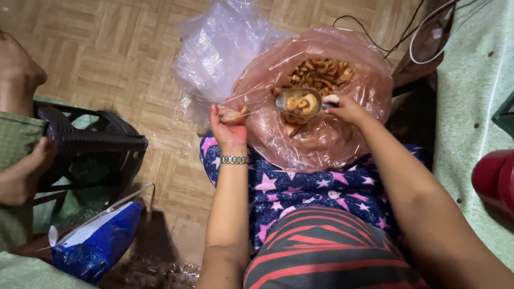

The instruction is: Scooping snacks from a large bag into small plastic bags and sealing them with a heat sealer

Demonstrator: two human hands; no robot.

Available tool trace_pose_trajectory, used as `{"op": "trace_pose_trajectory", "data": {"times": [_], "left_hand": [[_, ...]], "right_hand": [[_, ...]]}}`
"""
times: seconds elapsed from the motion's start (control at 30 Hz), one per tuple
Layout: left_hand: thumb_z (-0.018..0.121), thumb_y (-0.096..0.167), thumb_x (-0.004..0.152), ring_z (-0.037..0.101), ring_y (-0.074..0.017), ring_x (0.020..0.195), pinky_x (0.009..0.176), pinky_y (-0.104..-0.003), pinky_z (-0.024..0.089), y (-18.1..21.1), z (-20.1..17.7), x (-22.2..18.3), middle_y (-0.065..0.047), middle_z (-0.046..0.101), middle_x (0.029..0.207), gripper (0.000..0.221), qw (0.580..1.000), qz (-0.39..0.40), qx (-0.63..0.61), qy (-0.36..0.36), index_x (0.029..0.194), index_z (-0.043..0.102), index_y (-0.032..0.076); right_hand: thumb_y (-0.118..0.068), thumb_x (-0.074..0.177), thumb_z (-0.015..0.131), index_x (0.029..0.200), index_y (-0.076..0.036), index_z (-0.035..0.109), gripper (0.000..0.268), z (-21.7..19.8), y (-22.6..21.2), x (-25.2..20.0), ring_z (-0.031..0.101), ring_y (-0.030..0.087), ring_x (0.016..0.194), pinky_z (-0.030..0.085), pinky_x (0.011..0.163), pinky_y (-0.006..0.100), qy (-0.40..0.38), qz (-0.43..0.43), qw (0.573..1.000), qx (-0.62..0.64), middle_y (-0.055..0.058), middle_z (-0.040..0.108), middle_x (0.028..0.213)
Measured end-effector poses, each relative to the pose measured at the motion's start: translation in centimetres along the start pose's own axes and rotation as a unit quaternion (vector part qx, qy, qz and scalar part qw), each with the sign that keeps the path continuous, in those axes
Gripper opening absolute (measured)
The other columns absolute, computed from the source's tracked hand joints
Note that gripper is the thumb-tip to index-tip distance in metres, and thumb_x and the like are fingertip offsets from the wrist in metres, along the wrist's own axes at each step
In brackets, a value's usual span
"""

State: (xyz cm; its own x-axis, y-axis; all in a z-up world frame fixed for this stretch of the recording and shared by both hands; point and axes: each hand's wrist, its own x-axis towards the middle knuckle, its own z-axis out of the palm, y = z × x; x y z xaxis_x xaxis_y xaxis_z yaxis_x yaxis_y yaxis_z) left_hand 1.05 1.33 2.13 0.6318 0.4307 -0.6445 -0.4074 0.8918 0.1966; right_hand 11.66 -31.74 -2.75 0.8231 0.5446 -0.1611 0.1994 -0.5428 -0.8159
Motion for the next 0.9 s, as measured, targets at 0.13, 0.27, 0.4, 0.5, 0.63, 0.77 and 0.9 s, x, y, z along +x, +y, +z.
{"op": "trace_pose_trajectory", "data": {"times": [0.13,0.27,0.4,0.5,0.63,0.77,0.9], "left_hand": [[0.071,0.029,0.069,0.055,-0.0245,0.079,0.07,-0.043,0.052,-2.2,0.1,0.8,-0.007,0.055,0.099,0.032,0.999,-0.015,-0.01,-0.049,0.094,0.051,0.025],[0.075,0.034,0.064,0.051,-0.0249,0.077,0.07,-0.043,0.052,-4.8,1.0,1.7,-0.004,0.052,0.097,0.041,0.996,-0.058,-0.027,-0.061,0.093,0.047,0.022],[0.06,0.028,0.074,0.053,-0.0232,0.076,0.07,-0.042,0.051,-6.5,2.5,-0.8,-0.007,0.055,0.095,0.03,0.989,-0.093,-0.042,-0.108,0.098,0.05,0.013],[0.051,0.023,0.08,0.055,-0.0214,0.072,0.074,-0.046,0.05,-8.2,2.2,-1.3,-0.006,0.057,0.088,0.02,0.978,-0.131,-0.065,-0.147,0.094,0.052,0.009],[0.041,0.023,0.081,0.055,-0.0289,0.084,0.08,-0.053,0.047,-10.1,1.5,-1.9,-0.015,0.055,0.096,0.026,0.964,-0.17,-0.096,-0.179,0.1,0.046,0.006],[0.038,0.021,0.083,0.056,-0.0238,0.086,0.076,-0.039,0.05,-11.1,1.4,-3.8,-0.014,0.054,0.096,0.031,0.974,-0.185,-0.046,-0.12,0.107,0.043,0.003],[0.042,0.021,0.082,0.054,-0.0247,0.085,0.076,-0.045,0.048,-12.2,0.0,-3.4,-0.01,0.053,0.09,0.01,0.972,-0.208,-0.029,-0.103,0.08,0.042,0.012]], "right_hand": [[-0.012,0.071,0.071,0.109,-0.008,0.061,0.039,-3.9,-3.4,-2.2,0.051,0.026,0.108,0.034,0.098,0.04,0.007,-0.004,1.0,0.016,0.014,0.06,0.107],[-0.01,0.073,0.067,0.11,-0.005,0.06,0.037,-8.7,-11.6,-5.9,0.05,0.025,0.109,0.033,0.099,0.039,0.032,0.006,0.999,-0.001,0.016,0.059,0.11],[-0.003,0.074,0.063,0.111,0.0,0.058,0.037,-12.3,-19.9,-9.3,0.053,0.021,0.095,0.038,0.087,0.033,0.05,-0.001,0.996,-0.074,0.013,0.06,0.105],[-0.002,0.075,0.059,0.111,-0.002,0.058,0.036,-13.5,-23.9,-10.9,0.057,0.018,0.079,0.043,0.073,0.027,0.035,0.024,0.986,-0.162,0.009,0.063,0.098],[-0.012,0.075,0.059,0.11,-0.01,0.059,0.035,-13.4,-27.3,-11.3,0.059,0.025,0.071,0.045,0.066,0.033,-0.001,0.055,0.932,-0.358,0.006,0.064,0.095],[-0.01,0.071,0.059,0.102,-0.024,0.061,0.034,-12.3,-31.0,-10.6,0.06,0.02,0.08,0.048,0.068,0.034,-0.019,0.087,0.831,-0.549,-0.001,0.064,0.089],[-0.015,0.075,0.053,0.082,-0.015,0.065,0.013,-12.0,-31.5,-9.4,0.061,0.022,0.078,0.05,0.066,0.034,-0.025,0.044,0.779,-0.625,0.002,0.064,0.082]]}}
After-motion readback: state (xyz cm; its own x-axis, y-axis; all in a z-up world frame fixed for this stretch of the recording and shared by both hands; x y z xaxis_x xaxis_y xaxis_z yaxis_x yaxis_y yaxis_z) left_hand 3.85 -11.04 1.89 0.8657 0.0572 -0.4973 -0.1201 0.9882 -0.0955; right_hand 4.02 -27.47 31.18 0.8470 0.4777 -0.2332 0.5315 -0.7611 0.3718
